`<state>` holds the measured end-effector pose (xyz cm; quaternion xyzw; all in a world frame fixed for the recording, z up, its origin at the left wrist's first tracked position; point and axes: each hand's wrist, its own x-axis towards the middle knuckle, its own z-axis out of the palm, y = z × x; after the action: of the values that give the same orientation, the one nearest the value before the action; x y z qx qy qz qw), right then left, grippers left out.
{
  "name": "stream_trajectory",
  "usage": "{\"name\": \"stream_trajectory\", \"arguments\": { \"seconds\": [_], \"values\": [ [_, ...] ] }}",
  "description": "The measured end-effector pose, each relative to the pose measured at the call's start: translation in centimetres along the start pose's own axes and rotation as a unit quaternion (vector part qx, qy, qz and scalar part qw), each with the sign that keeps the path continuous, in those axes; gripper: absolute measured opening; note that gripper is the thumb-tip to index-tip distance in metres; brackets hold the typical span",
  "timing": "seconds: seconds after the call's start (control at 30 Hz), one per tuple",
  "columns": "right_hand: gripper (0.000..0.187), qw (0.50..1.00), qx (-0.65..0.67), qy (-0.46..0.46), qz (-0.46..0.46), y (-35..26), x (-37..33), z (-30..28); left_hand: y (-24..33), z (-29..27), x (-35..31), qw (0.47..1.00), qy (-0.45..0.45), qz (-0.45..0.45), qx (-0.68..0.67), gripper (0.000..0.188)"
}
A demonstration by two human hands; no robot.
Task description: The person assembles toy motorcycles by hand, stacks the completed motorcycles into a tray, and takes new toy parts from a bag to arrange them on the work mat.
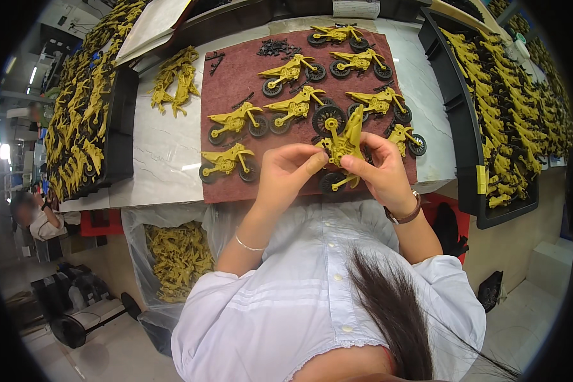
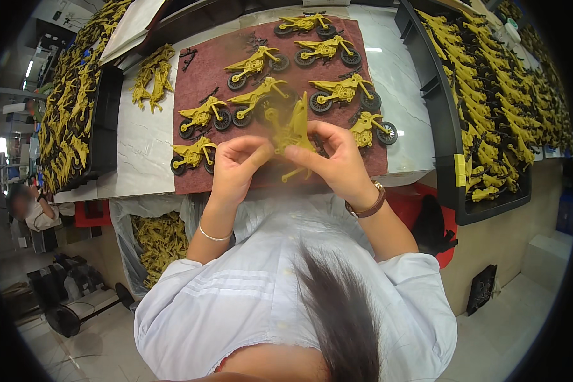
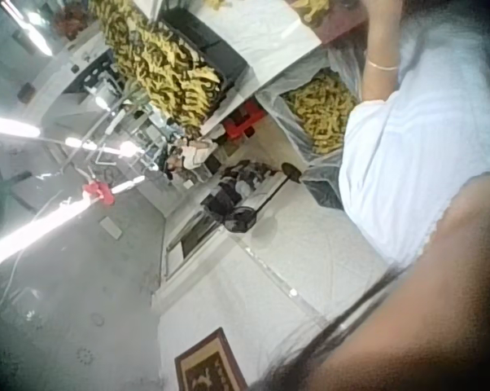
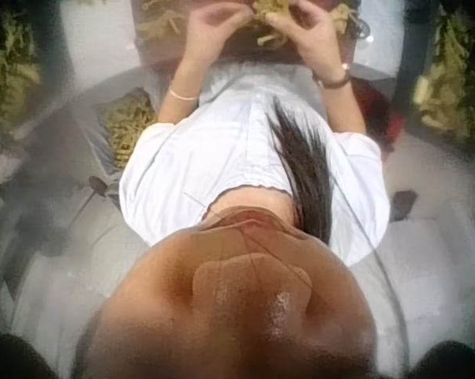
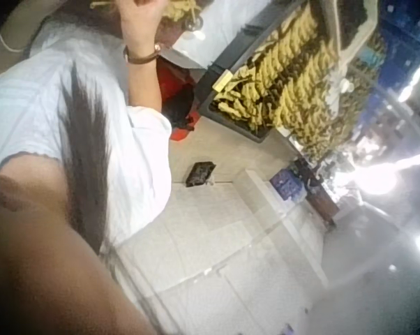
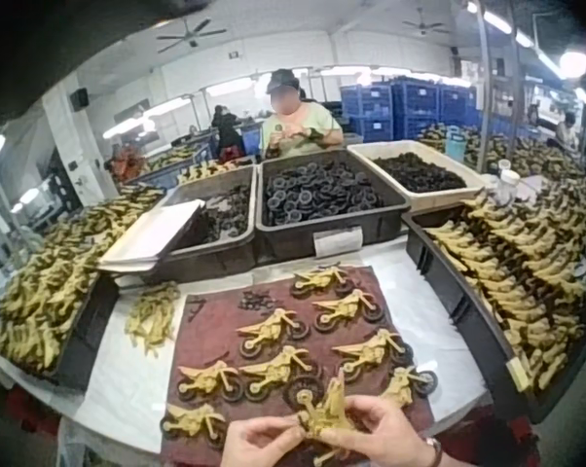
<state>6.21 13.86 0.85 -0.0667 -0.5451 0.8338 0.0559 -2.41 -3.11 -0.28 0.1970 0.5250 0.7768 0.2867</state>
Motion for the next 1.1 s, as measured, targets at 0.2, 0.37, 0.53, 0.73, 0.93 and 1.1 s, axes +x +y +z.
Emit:
{"name": "stream_trajectory", "arguments": {
  "seconds": [0.2, 0.37, 0.53, 0.73, 0.93, 1.1],
  "values": [
    [0.025, 0.996, -0.072, 0.007, -0.050, -0.1, -0.3, 0.6, 0.1, 0.7, -0.5, 0.999, 0.008, 0.029, 0.022, 0.018],
    [0.021, 0.970, -0.150, 0.035, -0.187, 1.2, -0.4, 0.8, -0.4, 0.4, -0.5, 0.997, -0.017, 0.078, 0.025, 0.017],
    [0.021, 0.980, -0.118, 0.015, -0.158, 0.8, -0.2, 0.8, -0.2, -0.3, -0.1, 0.997, -0.061, 0.045, -0.018, 0.023],
    [0.024, 0.950, -0.233, -0.033, -0.206, 0.3, -0.1, 0.5, 3.2, 1.4, 0.2, 0.990, -0.060, 0.090, 0.088, 0.038],
    [0.043, 0.974, -0.182, 0.015, -0.137, -0.6, -0.5, 1.4, 2.7, 0.8, 0.6, 0.996, 0.020, 0.089, 0.026, 0.041],
    [0.043, 0.993, -0.080, 0.006, -0.089, 1.3, -0.8, 0.0, 2.3, 0.1, 0.7, 0.997, 0.056, 0.038, -0.021, 0.043]
  ]
}}
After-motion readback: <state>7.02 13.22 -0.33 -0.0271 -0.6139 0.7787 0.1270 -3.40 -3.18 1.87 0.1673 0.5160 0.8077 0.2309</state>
